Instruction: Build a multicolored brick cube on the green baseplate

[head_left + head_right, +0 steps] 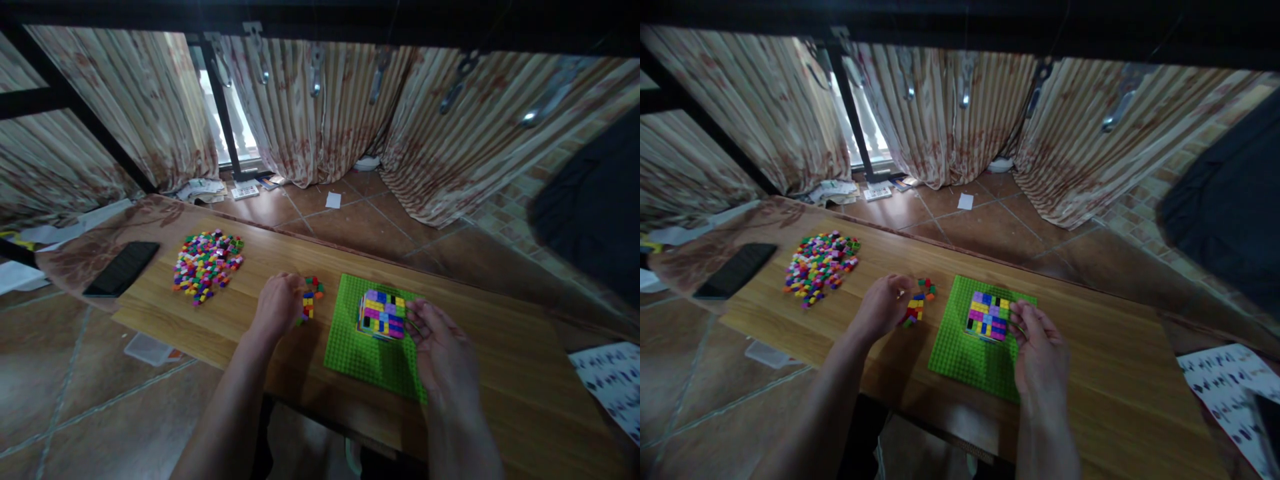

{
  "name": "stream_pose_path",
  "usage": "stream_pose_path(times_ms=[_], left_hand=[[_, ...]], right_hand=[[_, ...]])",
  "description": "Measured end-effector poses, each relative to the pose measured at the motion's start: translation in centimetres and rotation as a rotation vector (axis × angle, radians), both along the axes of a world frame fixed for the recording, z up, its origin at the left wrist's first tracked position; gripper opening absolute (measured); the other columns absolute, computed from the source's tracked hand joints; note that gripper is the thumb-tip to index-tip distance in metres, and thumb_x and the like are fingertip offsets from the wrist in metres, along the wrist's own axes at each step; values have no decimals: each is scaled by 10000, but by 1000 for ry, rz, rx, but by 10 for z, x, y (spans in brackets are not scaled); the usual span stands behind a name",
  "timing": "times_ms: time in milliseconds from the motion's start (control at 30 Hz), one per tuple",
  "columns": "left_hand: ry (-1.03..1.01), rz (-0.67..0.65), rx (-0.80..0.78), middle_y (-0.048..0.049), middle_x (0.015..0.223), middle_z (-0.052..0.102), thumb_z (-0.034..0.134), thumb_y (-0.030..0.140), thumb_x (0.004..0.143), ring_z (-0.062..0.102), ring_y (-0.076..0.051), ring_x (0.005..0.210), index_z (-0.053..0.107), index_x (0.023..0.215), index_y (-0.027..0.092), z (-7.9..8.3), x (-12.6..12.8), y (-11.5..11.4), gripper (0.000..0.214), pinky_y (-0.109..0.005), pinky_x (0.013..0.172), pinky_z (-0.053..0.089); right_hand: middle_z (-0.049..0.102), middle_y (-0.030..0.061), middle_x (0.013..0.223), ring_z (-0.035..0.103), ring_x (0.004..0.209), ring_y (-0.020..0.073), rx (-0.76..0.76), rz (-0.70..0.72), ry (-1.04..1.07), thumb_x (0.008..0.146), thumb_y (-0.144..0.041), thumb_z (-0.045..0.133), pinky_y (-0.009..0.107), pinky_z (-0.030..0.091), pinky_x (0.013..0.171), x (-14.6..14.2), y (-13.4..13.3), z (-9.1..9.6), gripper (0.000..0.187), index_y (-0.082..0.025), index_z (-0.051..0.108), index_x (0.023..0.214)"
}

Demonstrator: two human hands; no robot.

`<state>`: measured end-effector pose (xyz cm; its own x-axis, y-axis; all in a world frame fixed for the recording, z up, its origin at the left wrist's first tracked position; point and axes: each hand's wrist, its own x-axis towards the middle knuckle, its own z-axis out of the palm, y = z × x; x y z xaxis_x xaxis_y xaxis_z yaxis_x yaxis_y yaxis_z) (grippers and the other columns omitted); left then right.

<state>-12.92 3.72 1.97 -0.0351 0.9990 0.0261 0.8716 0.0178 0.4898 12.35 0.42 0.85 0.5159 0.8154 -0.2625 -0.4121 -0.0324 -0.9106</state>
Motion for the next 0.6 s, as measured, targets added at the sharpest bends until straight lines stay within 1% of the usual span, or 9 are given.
stream_pose_path(times_ms=[67,100,133,200,300,367,467,600], left_hand=[[-39,94,-18,-104,951,709,516,108,790,637,-234,892,734,963,165,5,-10,-1,284,-340,848,463],[-59,101,-26,-101,953,708,522,110,787,636,-230,886,734,963,161,7,-15,-2,280,-341,849,467],[-76,73,-30,-94,954,707,534,116,783,634,-226,886,735,945,165,9,-19,-3,263,-342,851,471],[-104,-66,-18,-73,979,703,578,128,767,628,-219,921,734,904,186,10,-24,-6,216,-343,874,471],[-102,-308,18,-46,1056,691,638,129,727,607,-218,1012,731,885,224,8,-22,-11,206,-354,930,454],[-57,-371,23,-42,1097,679,658,139,714,588,-229,1051,731,878,239,6,-17,-13,206,-371,946,443],[24,-368,-6,-45,1104,667,672,149,697,568,-252,1072,729,867,248,3,-8,-15,205,-400,940,437],[86,-332,-22,-52,1116,653,635,129,705,558,-267,1080,722,847,249,3,2,-17,206,-426,919,435]], right_hand=[[726,-5,768,627,670,87,1,1,-12,648,-263,795,183,501,604,1,0,0,130,-196,736,743],[727,-5,767,627,668,85,0,1,-16,650,-267,793,182,500,602,1,0,0,130,-195,737,743],[729,-5,769,628,670,84,-1,3,-17,651,-269,793,180,500,605,1,0,0,132,-195,738,746],[732,-8,766,630,676,81,-6,5,-7,638,-265,799,176,501,613,-1,0,0,141,-194,739,744],[731,-14,754,630,675,77,-3,6,7,617,-259,808,169,502,616,-3,0,0,150,-193,736,731],[731,-17,750,628,667,73,-1,3,6,614,-261,810,164,501,612,-3,0,0,155,-194,737,732],[732,-20,755,625,665,71,-2,3,1,616,-265,811,159,502,609,-3,0,0,157,-197,740,738],[732,-20,758,628,677,76,9,-1,-4,621,-266,813,165,509,621,-3,-1,0,153,-203,743,743]])
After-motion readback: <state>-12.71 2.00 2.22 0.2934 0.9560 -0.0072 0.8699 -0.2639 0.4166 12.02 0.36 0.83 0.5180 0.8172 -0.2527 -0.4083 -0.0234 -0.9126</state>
